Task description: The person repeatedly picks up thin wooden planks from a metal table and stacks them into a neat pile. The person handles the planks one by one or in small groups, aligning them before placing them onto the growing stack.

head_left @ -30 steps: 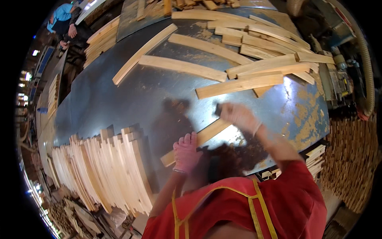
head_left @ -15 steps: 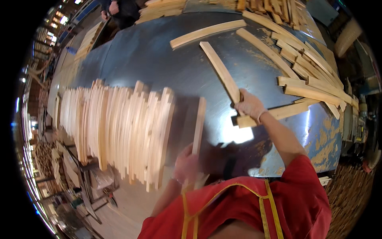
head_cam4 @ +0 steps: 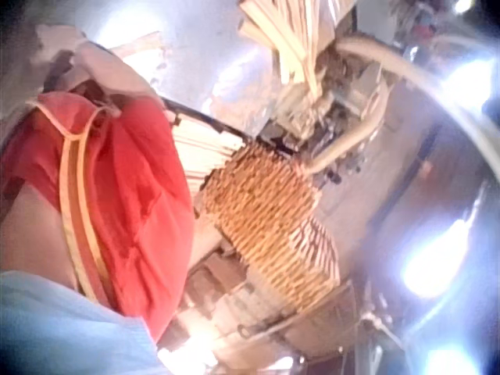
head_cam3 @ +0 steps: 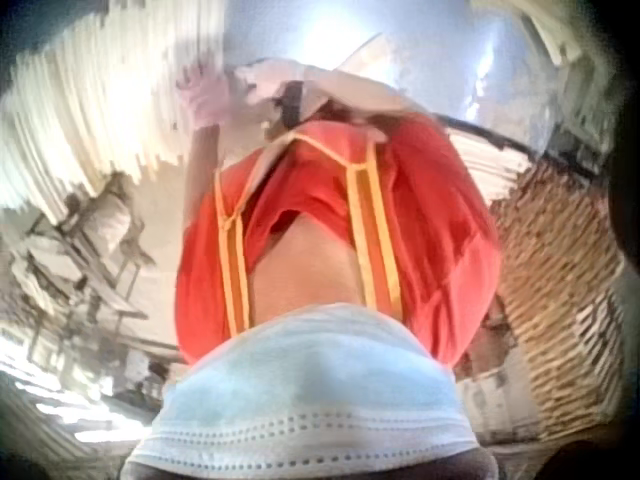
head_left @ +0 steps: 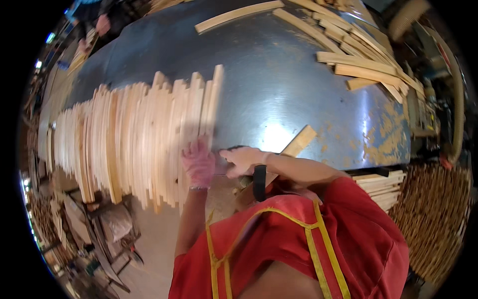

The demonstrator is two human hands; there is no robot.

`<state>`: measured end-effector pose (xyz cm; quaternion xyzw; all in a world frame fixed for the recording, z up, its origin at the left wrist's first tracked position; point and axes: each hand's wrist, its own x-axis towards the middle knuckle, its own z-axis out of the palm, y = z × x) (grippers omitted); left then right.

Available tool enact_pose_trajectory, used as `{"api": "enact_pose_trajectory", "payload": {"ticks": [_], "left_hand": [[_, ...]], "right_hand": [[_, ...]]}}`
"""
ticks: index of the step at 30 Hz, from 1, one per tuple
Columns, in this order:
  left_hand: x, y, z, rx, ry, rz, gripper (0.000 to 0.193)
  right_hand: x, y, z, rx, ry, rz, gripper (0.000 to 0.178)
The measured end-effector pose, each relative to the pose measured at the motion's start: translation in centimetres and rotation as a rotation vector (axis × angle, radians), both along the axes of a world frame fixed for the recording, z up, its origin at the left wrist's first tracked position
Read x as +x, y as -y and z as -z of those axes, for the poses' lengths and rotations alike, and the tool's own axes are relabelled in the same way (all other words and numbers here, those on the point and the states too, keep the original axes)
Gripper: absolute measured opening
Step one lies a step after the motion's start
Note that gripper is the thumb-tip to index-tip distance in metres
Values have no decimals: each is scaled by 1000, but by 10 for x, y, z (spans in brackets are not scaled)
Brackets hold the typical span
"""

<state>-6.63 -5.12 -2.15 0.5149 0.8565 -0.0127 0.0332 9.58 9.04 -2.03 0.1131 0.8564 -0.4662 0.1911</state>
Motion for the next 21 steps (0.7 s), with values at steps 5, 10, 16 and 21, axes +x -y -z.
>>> {"api": "enact_pose_trajectory", "payload": {"ticks": [5,10,16,21], "left_hand": [[19,-7,12,87,-163,-40,76],[65,-42,15,219,283,214,82],[129,-131,-3,-170,320,159,93],[130,-194,16,-133,181,194,91]], "right_hand": [[160,-42,0,735,-255,-140,43],[167,-121,5,895,-110,-87,34],[157,-311,-15,1023,-85,522,78],[216,-452,-10,1040,231,643,69]]}}
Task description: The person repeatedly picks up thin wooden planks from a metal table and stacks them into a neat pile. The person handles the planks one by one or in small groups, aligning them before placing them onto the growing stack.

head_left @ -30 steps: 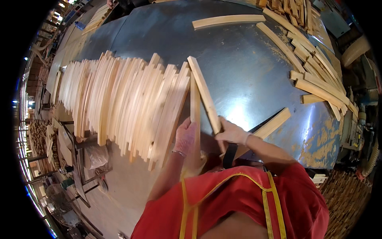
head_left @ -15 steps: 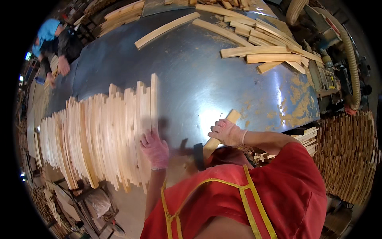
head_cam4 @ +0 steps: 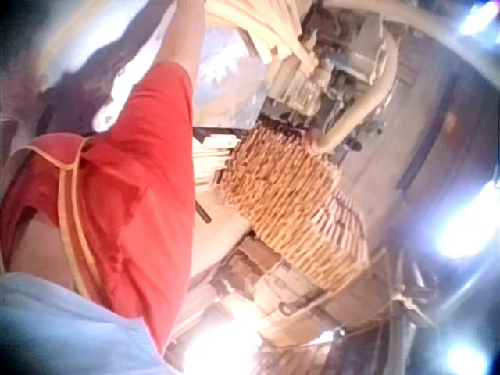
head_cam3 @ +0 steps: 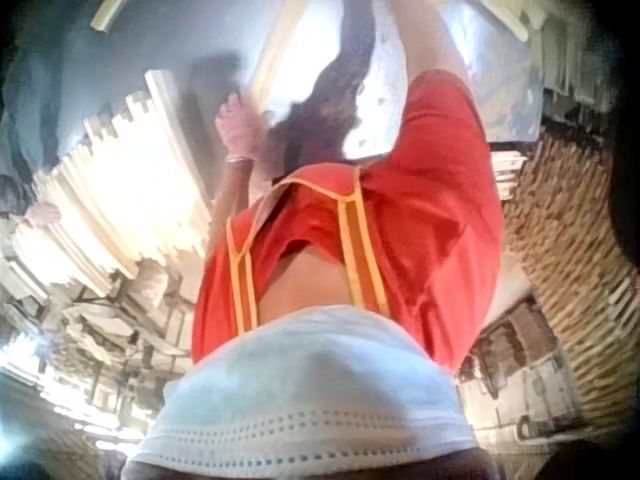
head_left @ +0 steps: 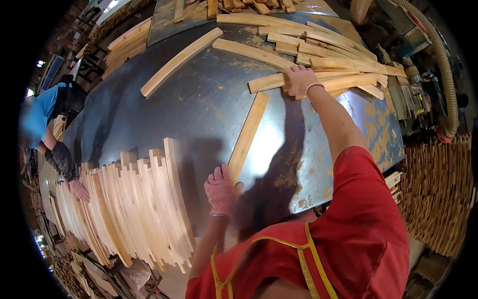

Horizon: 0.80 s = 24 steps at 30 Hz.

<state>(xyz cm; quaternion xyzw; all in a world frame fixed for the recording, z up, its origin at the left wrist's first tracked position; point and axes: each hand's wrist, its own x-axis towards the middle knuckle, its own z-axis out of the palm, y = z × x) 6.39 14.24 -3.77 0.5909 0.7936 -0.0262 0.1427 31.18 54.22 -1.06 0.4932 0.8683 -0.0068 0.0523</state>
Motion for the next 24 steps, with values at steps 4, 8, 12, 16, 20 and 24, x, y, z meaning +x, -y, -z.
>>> {"api": "enact_pose_trajectory", "payload": {"ticks": [4,8,12,16,20,24], "left_hand": [[-15,-19,-3,-169,59,-96,87],[-28,38,-18,-211,435,-279,70],[-28,90,-5,-101,1050,-659,52],[-30,134,23,161,1227,-776,47],[-49,162,-4,-14,341,-378,64],[-58,191,-11,84,-199,-195,82]], "right_hand": [[-15,-7,-23,-171,189,-61,66],[-23,30,-31,-339,126,-140,66],[-59,83,-8,-591,-303,137,75],[-134,190,39,-818,-726,341,77],[-202,316,73,-714,-693,-234,56],[-259,390,53,-953,-514,-128,53]]}}
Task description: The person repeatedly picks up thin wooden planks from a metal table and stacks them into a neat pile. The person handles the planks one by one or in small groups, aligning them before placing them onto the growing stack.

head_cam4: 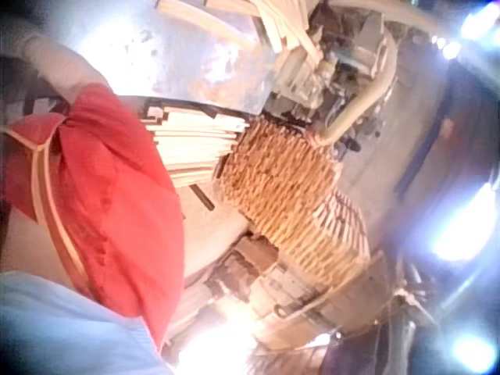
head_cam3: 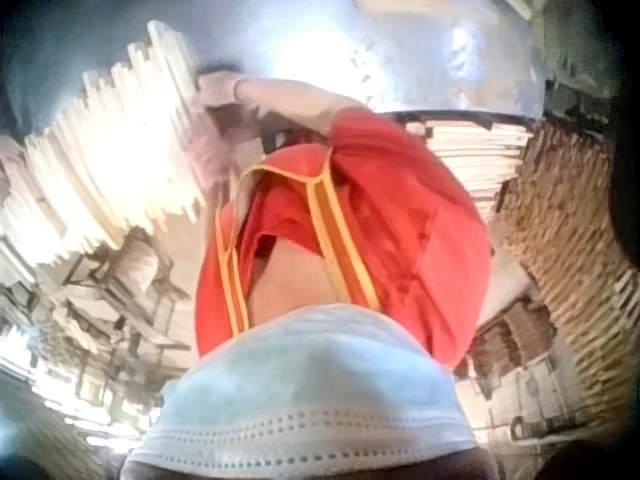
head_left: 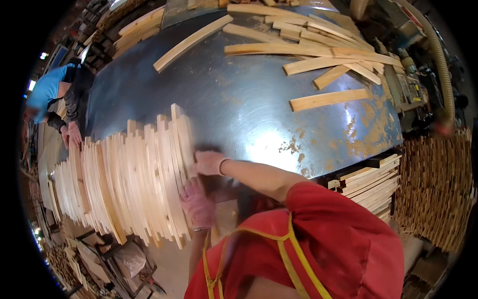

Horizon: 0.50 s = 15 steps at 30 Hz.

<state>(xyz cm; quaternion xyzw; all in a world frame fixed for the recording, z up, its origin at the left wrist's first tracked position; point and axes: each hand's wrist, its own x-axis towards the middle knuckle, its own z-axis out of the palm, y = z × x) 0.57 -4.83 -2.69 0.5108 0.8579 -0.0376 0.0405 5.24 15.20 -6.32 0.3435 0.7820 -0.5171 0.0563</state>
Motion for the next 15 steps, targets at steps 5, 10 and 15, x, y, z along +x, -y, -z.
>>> {"api": "enact_pose_trajectory", "payload": {"ticks": [5,10,15], "left_hand": [[-30,30,17,62,-5,-91,82],[4,-17,-4,155,196,141,84],[54,-114,-14,188,561,274,84]], "right_hand": [[87,-74,-55,181,-126,-42,50],[307,-209,-46,1134,264,212,39],[292,-245,-57,744,719,-157,61]]}}
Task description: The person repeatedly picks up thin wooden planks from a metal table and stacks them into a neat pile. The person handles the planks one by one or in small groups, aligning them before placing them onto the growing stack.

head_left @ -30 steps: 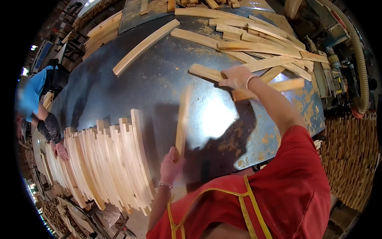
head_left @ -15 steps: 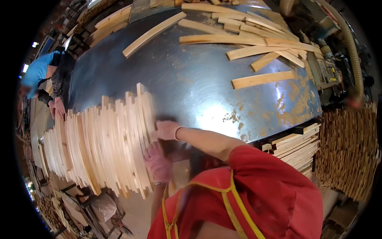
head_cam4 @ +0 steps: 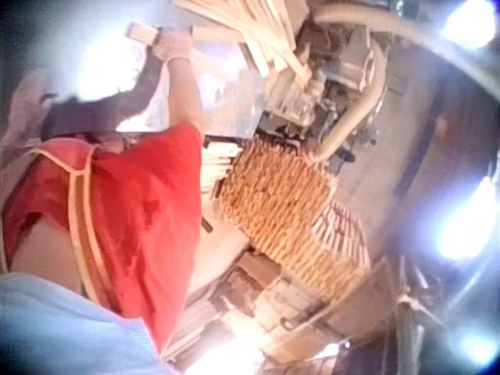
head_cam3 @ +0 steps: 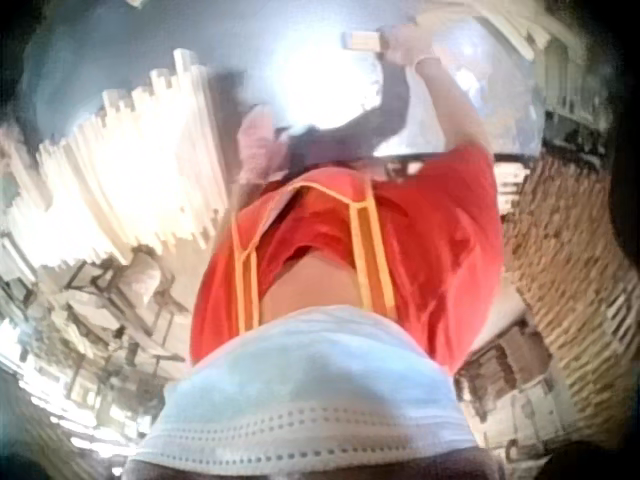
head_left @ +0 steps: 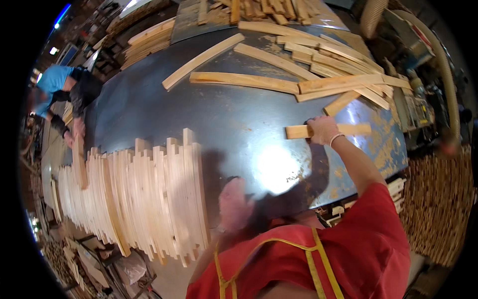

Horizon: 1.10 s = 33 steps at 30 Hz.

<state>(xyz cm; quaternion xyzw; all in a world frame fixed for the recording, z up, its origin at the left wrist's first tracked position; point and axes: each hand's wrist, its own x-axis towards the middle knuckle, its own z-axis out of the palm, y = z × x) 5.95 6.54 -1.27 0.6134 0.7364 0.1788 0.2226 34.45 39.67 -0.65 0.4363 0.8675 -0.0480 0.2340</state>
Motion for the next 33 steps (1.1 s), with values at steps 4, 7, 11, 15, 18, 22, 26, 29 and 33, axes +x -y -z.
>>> {"api": "enact_pose_trajectory", "payload": {"ticks": [4,7,11,15,18,22,26,29,33], "left_hand": [[25,-58,9,-176,669,-210,86],[15,-104,31,-37,1196,-559,78],[-22,-114,14,21,1064,-700,57],[-39,-53,-11,-106,287,-734,54],[-47,22,10,-74,-155,-668,57],[-58,88,34,-78,-575,-509,69],[-64,90,35,-35,-634,-423,75],[-53,68,-3,22,-232,-411,76],[-9,26,4,60,665,-476,65]], "right_hand": [[-140,26,-57,-344,-380,45,76],[-203,-8,-36,-401,-741,-58,78],[-227,-64,24,65,-748,-64,78],[-205,-25,87,317,-771,-247,66],[-177,5,82,149,-772,-45,62],[-126,75,45,-107,-678,224,67],[-88,143,19,-729,-1138,760,67],[-79,213,-9,-864,-1261,898,73],[-86,300,-18,-1050,-1232,688,80]]}}
